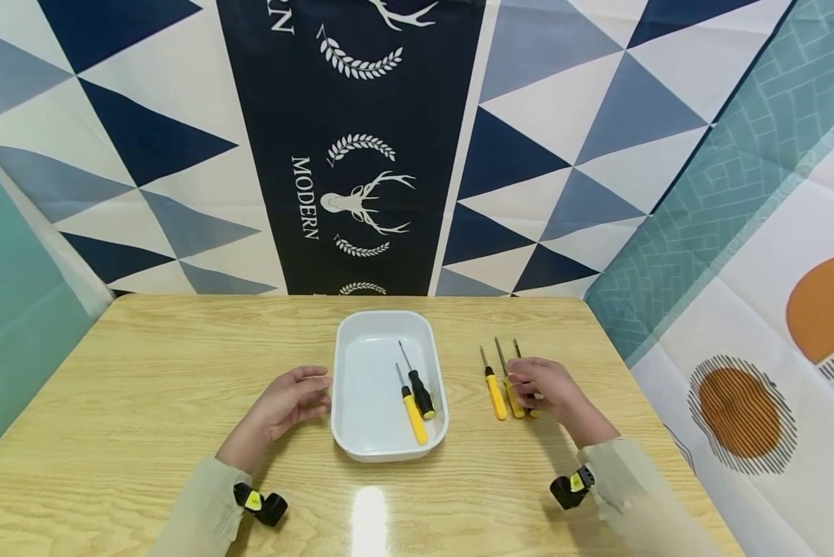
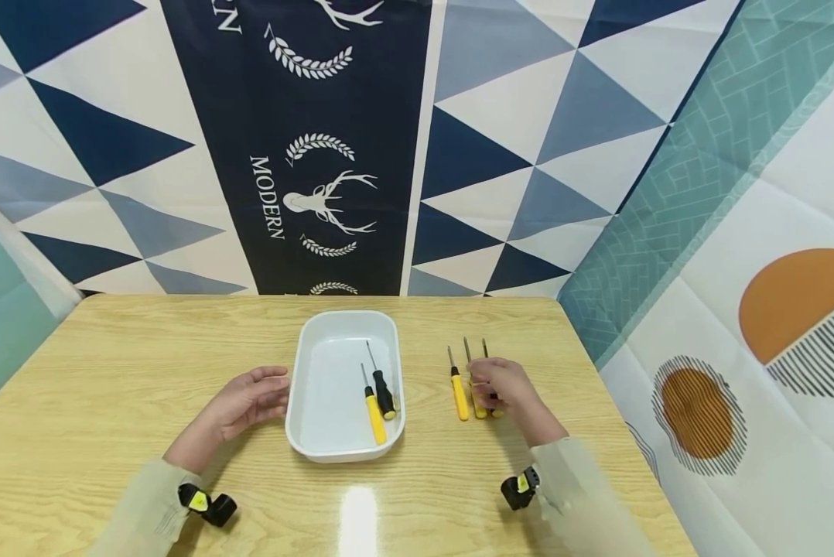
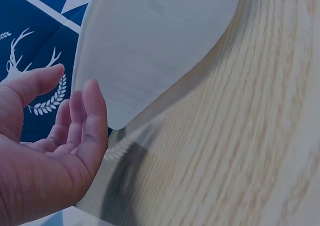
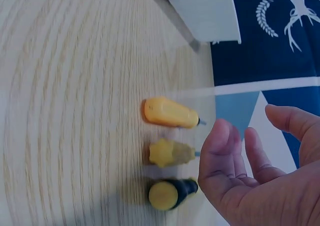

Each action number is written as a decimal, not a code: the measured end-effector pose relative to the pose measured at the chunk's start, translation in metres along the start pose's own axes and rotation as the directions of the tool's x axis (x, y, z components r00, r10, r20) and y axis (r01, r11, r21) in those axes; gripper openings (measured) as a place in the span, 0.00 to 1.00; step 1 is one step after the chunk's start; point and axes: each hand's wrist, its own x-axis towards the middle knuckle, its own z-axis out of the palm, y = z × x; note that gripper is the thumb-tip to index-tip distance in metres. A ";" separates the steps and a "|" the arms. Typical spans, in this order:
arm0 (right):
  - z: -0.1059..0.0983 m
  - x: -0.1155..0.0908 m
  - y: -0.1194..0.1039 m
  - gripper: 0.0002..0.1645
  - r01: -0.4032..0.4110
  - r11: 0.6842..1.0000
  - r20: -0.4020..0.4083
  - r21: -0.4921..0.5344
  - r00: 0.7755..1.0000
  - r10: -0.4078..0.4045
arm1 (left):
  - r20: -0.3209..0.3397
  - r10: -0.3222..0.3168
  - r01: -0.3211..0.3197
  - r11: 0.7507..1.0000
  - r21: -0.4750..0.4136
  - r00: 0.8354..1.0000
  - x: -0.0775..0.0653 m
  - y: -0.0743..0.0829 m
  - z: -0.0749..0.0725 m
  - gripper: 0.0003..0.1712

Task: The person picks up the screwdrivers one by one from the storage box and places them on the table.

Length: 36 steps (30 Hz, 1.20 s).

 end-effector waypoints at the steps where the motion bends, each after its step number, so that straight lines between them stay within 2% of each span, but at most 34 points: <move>1: -0.001 0.005 0.004 0.36 -0.002 1.000 0.007 0.009 1.000 0.002 | -0.009 0.006 -0.006 1.000 0.003 1.000 -0.001 0.001 0.000 0.34; 6: -0.003 0.021 0.017 0.37 0.012 1.000 0.056 0.021 0.998 -0.013 | -0.071 0.054 -0.052 0.998 0.023 0.996 -0.008 0.006 0.000 0.34; 13: 0.022 -0.016 -0.012 0.36 0.055 0.998 0.084 0.009 0.995 -0.056 | -0.072 0.137 -0.135 0.990 0.039 0.988 -0.016 0.014 0.003 0.34; 18: 0.032 -0.015 -0.014 0.34 0.055 0.998 0.078 0.024 0.995 -0.057 | -0.105 0.178 -0.171 0.983 0.068 0.978 -0.020 0.021 0.009 0.30; 23: 0.042 -0.014 -0.016 0.34 0.057 0.998 0.096 0.032 0.994 -0.060 | -0.115 0.191 -0.178 0.978 0.111 0.975 -0.025 0.028 0.018 0.28; 36: 0.064 -0.012 -0.023 0.30 0.057 0.998 0.090 0.014 0.994 -0.058 | -0.098 0.165 -0.148 0.976 0.159 0.981 -0.025 0.036 0.040 0.29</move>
